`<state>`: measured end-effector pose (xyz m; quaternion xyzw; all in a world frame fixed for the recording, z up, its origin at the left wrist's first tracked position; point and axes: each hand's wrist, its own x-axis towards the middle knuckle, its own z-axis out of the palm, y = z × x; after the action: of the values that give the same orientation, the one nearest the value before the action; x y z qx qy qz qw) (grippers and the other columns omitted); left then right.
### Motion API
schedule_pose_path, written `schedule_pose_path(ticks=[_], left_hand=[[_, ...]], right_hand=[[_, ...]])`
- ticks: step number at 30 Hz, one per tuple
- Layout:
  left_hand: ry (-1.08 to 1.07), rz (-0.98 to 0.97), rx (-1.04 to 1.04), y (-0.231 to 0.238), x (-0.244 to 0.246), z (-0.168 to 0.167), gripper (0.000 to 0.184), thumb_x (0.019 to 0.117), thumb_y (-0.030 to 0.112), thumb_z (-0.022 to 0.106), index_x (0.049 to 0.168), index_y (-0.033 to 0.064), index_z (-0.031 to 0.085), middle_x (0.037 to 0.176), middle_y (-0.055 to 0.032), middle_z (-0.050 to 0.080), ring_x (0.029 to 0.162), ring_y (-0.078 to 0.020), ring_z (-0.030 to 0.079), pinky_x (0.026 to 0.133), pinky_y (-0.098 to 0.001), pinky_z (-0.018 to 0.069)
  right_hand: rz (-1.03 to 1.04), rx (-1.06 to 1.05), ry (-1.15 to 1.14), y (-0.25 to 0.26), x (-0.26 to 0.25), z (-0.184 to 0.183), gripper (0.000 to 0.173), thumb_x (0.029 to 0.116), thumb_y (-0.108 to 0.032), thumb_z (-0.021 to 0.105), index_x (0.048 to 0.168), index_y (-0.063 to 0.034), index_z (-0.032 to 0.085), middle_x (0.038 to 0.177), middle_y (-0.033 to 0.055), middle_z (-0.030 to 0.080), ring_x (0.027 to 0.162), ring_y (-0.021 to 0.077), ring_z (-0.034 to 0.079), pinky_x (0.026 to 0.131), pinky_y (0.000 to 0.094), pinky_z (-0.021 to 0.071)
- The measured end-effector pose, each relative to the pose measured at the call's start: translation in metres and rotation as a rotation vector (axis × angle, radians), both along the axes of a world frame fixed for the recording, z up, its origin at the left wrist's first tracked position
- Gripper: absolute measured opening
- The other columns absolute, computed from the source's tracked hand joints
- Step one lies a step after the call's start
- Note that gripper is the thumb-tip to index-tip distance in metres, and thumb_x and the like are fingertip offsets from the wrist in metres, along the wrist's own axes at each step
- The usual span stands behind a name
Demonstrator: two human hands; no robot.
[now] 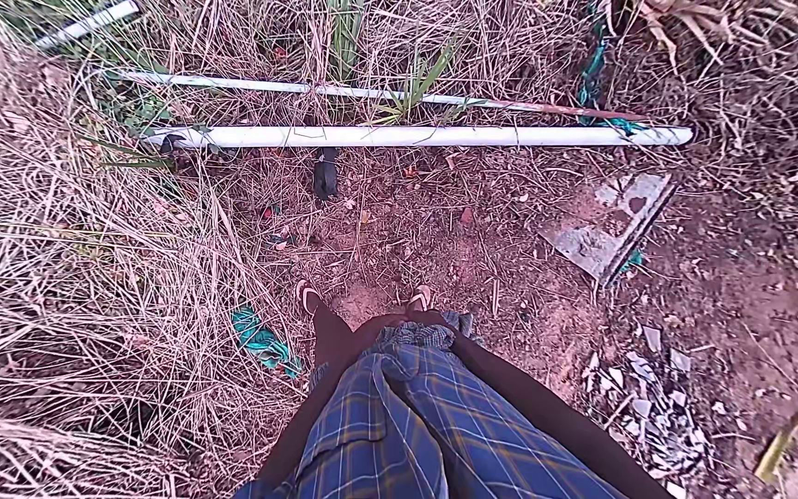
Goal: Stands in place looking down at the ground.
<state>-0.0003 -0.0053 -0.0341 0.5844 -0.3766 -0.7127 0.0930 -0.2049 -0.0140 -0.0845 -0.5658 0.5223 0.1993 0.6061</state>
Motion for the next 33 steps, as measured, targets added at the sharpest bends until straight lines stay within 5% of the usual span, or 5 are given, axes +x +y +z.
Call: schedule_pose_path(ticks=[7, 14, 21, 28, 33], left_hand=[[-0.684, 0.041, -0.114, 0.016, 0.013, -0.064, 0.142, 0.0507, 0.084, 0.08, 0.155, 0.0029, 0.029, 0.135, -0.0164, 0.062, 0.121, -0.025, 0.063, 0.096, -0.05, 0.0559], [-0.429, 0.011, -0.153, 0.003, -0.001, -0.004, 0.075, 0.0783, 0.058, 0.08, 0.129, 0.0053, 0.064, 0.112, -0.0073, 0.073, 0.103, -0.0136, 0.069, 0.09, -0.0344, 0.0565], [-0.502, 0.068, -0.078, -0.006, -0.004, 0.004, 0.109, 0.0663, 0.061, 0.088, 0.145, -0.0006, 0.043, 0.124, -0.0146, 0.068, 0.114, -0.0194, 0.066, 0.098, -0.0407, 0.0541], [-0.158, 0.035, -0.051, -0.003, -0.002, 0.005, 0.031, 0.0933, 0.037, 0.072, 0.115, 0.0149, 0.076, 0.108, 0.0019, 0.075, 0.099, -0.0036, 0.069, 0.093, -0.0241, 0.0541], [-0.126, 0.007, -0.062, -0.002, 0.0, 0.0, 0.025, 0.0954, 0.037, 0.069, 0.11, 0.0195, 0.078, 0.107, 0.0046, 0.076, 0.099, -0.0023, 0.069, 0.093, -0.0227, 0.053]], right_hand=[[-0.074, -0.005, -0.032, 0.001, 0.001, 0.005, 0.04, 0.111, -0.026, 0.043, 0.134, 0.0006, 0.063, 0.136, 0.021, 0.063, 0.129, 0.0278, 0.058, 0.111, 0.0454, 0.0407], [-0.076, -0.022, -0.03, 0.003, -0.001, 0.004, 0.041, 0.1114, -0.024, 0.041, 0.135, 0.003, 0.061, 0.137, 0.0236, 0.061, 0.131, 0.031, 0.057, 0.113, 0.0472, 0.0392], [-0.072, -0.042, -0.044, 0.004, -0.002, -0.002, 0.041, 0.1109, -0.025, 0.042, 0.135, 0.0015, 0.062, 0.136, 0.0227, 0.062, 0.131, 0.0316, 0.058, 0.113, 0.049, 0.0395], [-0.015, 0.018, 0.004, 0.0, 0.002, -0.007, 0.043, 0.1118, -0.029, 0.04, 0.139, -0.0011, 0.059, 0.139, 0.0224, 0.06, 0.131, 0.0329, 0.056, 0.111, 0.0541, 0.0394], [-0.032, -0.013, -0.015, 0.003, 0.0, -0.01, 0.042, 0.1112, -0.029, 0.041, 0.138, -0.0018, 0.06, 0.138, 0.0217, 0.061, 0.131, 0.0325, 0.057, 0.111, 0.0533, 0.0395]])
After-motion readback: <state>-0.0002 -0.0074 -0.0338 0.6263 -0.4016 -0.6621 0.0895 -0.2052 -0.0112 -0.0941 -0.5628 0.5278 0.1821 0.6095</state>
